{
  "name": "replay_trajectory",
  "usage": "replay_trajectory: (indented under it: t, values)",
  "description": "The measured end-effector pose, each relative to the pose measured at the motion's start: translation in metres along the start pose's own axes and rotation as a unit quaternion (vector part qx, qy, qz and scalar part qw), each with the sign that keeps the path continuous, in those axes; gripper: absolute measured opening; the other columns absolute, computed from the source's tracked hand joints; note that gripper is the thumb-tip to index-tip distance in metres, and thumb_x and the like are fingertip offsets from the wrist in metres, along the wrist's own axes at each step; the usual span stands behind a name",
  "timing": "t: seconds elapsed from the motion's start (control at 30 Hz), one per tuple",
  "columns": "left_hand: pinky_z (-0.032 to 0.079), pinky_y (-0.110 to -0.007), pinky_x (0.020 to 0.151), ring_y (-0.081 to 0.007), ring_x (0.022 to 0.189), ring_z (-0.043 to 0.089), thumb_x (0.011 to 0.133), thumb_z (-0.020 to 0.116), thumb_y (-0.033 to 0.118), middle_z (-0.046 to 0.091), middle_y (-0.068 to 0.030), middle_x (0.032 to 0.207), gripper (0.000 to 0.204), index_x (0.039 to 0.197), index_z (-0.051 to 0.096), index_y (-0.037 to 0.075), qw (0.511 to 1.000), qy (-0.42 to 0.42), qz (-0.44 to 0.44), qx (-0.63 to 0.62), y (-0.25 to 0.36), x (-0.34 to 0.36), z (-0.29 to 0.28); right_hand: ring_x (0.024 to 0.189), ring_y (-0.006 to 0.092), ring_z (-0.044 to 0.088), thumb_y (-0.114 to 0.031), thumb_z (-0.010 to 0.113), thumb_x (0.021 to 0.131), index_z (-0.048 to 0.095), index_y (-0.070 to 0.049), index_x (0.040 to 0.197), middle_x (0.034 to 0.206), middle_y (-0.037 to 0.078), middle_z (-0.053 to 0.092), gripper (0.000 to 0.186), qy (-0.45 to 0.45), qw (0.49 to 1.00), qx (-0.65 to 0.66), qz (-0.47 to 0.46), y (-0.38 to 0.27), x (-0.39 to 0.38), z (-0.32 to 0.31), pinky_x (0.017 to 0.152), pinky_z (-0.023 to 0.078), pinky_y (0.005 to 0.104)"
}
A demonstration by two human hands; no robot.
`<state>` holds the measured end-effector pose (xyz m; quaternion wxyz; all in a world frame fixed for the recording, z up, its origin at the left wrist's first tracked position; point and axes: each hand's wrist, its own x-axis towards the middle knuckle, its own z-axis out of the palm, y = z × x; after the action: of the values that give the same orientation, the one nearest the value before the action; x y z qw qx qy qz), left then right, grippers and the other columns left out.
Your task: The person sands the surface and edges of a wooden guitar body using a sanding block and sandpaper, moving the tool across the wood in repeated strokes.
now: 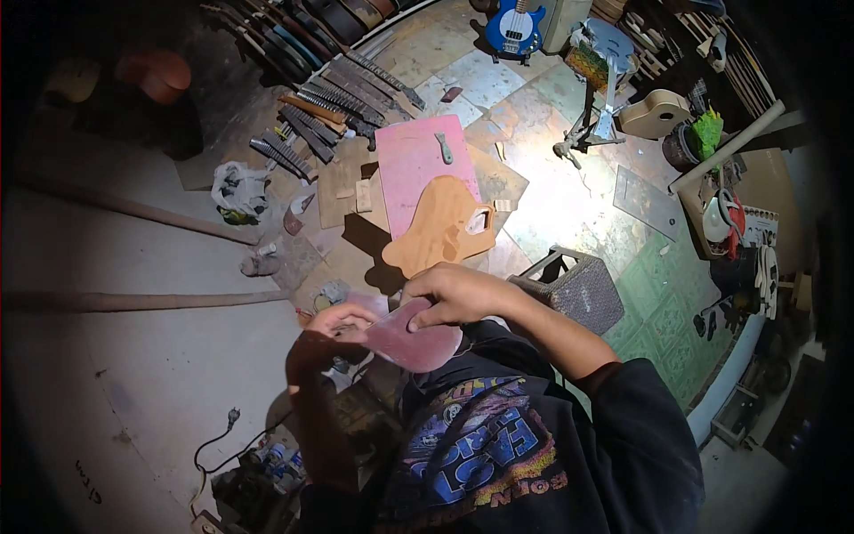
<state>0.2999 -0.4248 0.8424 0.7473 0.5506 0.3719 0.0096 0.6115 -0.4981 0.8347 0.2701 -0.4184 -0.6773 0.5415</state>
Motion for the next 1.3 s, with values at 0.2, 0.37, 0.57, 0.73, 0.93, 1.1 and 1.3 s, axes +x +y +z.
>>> replay_trajectory:
  t: [0.2, 0.37, 0.57, 0.73, 0.93, 1.1, 1.3]
  values:
    - [0.049, -0.025, 0.074, -0.0040, 0.081, 0.061, 0.101, 0.078, 0.020, 0.070, 0.0028, 0.087, 0.021, 0.106, 0.075, 0.000, 0.991, 0.111, 0.057, 0.052, -0.011, 0.030, 0.054, 0.084, 0.0420, 0.071, -0.028, 0.086, 0.087, 0.072, -0.002, 0.101, 0.084, 0.020, 0.070, 0.033, 0.036, 0.998, -0.007, 0.055, 0.002, -0.005, 0.016, 0.074, 0.052, 0.0504]
    - [0.051, -0.026, 0.075, -0.0048, 0.083, 0.063, 0.100, 0.078, 0.017, 0.073, 0.0007, 0.090, 0.018, 0.104, 0.076, -0.001, 0.973, 0.168, 0.096, 0.129, 0.006, 0.027, 0.075, 0.081, 0.0201, 0.073, -0.017, 0.073, 0.096, 0.078, 0.001, 0.105, 0.091, 0.011, 0.079, 0.021, 0.050, 0.998, 0.026, 0.016, 0.022, -0.006, 0.012, 0.078, 0.057, 0.0347]
    - [0.053, -0.027, 0.081, -0.0066, 0.087, 0.065, 0.099, 0.077, 0.014, 0.076, -0.0007, 0.093, 0.016, 0.104, 0.077, -0.001, 0.962, 0.210, 0.087, 0.152, -0.009, 0.025, 0.086, 0.062, 0.0178, 0.069, -0.021, 0.075, 0.089, 0.078, -0.003, 0.091, 0.070, 0.010, 0.070, 0.018, 0.057, 0.992, 0.066, 0.090, 0.027, -0.001, 0.016, 0.061, 0.056, 0.0385]
    - [0.053, -0.033, 0.065, -0.0166, 0.074, 0.070, 0.094, 0.075, 0.014, 0.075, -0.0110, 0.089, 0.016, 0.098, 0.076, -0.002, 0.939, 0.234, 0.109, 0.229, 0.003, 0.018, 0.099, 0.051, 0.0170, 0.064, -0.022, 0.075, 0.088, 0.077, -0.004, 0.088, 0.065, 0.008, 0.067, 0.018, 0.048, 0.998, -0.013, 0.041, 0.023, -0.005, 0.019, 0.053, 0.053, 0.0383]
    - [0.046, -0.045, 0.087, -0.0368, 0.094, 0.066, 0.086, 0.075, 0.014, 0.070, -0.0139, 0.089, 0.014, 0.089, 0.070, 0.002, 0.833, 0.320, 0.254, 0.375, -0.018, 0.018, 0.106, 0.060, 0.0254, 0.068, -0.024, 0.074, 0.088, 0.073, -0.001, 0.083, 0.065, 0.015, 0.065, 0.024, 0.022, 0.998, -0.044, 0.046, 0.021, 0.006, 0.033, 0.061, 0.053, 0.0430]
    - [0.041, -0.048, 0.084, -0.0362, 0.090, 0.062, 0.085, 0.072, 0.012, 0.064, -0.0119, 0.084, 0.009, 0.085, 0.067, 0.005, 0.802, 0.349, 0.250, 0.415, -0.050, 0.013, 0.117, 0.062, 0.0257, 0.066, -0.028, 0.075, 0.087, 0.073, 0.000, 0.080, 0.064, 0.016, 0.064, 0.029, 0.002, 0.994, -0.064, 0.092, 0.038, 0.011, 0.054, 0.064, 0.052, 0.0426]
    - [0.041, -0.048, 0.086, -0.0330, 0.092, 0.061, 0.090, 0.075, 0.017, 0.064, -0.0093, 0.084, 0.014, 0.084, 0.067, 0.008, 0.798, 0.377, 0.246, 0.401, -0.062, 0.010, 0.140, 0.062, 0.0152, 0.061, -0.030, 0.074, 0.090, 0.076, 0.001, 0.087, 0.065, 0.007, 0.063, 0.031, -0.041, 0.973, 0.052, 0.220, 0.071, 0.010, 0.068, 0.063, 0.052, 0.0372]
